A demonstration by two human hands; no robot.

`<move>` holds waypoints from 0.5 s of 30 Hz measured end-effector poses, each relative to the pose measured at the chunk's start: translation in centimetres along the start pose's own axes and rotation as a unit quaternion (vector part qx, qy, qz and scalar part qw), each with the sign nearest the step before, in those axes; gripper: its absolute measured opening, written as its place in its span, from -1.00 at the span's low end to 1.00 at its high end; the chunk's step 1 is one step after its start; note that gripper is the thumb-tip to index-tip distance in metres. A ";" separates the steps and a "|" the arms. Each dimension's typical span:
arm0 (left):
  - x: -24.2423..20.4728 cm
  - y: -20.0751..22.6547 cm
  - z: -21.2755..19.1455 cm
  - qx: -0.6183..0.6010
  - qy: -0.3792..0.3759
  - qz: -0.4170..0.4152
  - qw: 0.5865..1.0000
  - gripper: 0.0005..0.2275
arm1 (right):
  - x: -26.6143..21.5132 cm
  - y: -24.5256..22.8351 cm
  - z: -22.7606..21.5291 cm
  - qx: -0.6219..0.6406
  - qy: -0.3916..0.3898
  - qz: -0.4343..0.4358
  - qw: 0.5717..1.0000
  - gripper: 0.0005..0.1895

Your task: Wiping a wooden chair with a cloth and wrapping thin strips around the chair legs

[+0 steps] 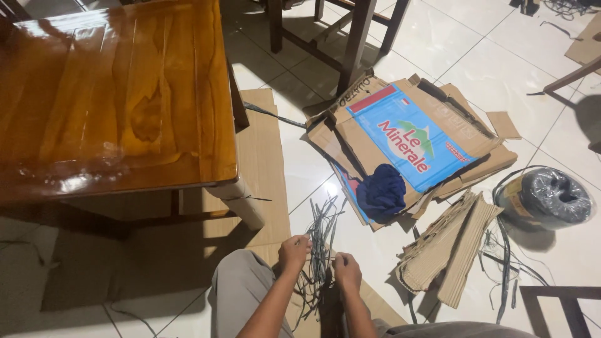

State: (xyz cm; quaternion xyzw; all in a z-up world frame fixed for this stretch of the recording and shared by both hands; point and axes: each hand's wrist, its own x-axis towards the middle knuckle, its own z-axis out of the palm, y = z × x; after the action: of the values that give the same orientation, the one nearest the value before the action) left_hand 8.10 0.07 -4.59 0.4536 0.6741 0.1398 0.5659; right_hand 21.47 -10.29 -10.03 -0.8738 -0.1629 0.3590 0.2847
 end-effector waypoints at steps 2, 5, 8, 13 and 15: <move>-0.4 0.6 -0.3 -0.075 -0.026 -0.002 0.997 -0.73 | 0.2 0.3 0.1 0.017 0.044 -0.062 0.997 -0.59; -1.2 1.2 -0.5 -0.091 -0.060 -0.004 0.994 -0.70 | -3.1 -2.9 -1.8 0.073 0.010 -0.052 0.996 -0.61; -2.4 1.3 -0.7 -0.138 -0.093 0.023 0.986 -0.72 | -4.7 -4.9 -2.8 0.121 -0.005 -0.085 0.989 -0.64; -4.8 2.1 -0.8 -0.145 -0.104 0.061 0.982 -0.75 | -6.6 -7.4 -3.9 0.291 -0.072 -0.069 0.952 -0.63; -5.7 2.6 -0.9 -0.161 -0.125 0.056 0.977 -0.76 | -6.6 -7.6 -4.2 0.327 -0.090 -0.072 0.938 -0.60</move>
State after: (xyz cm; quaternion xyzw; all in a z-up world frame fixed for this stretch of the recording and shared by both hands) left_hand 8.23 -2.58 1.14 0.4075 0.5405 0.2204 0.7024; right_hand 19.32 -9.16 0.62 -0.6828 -0.1240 0.4477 0.5639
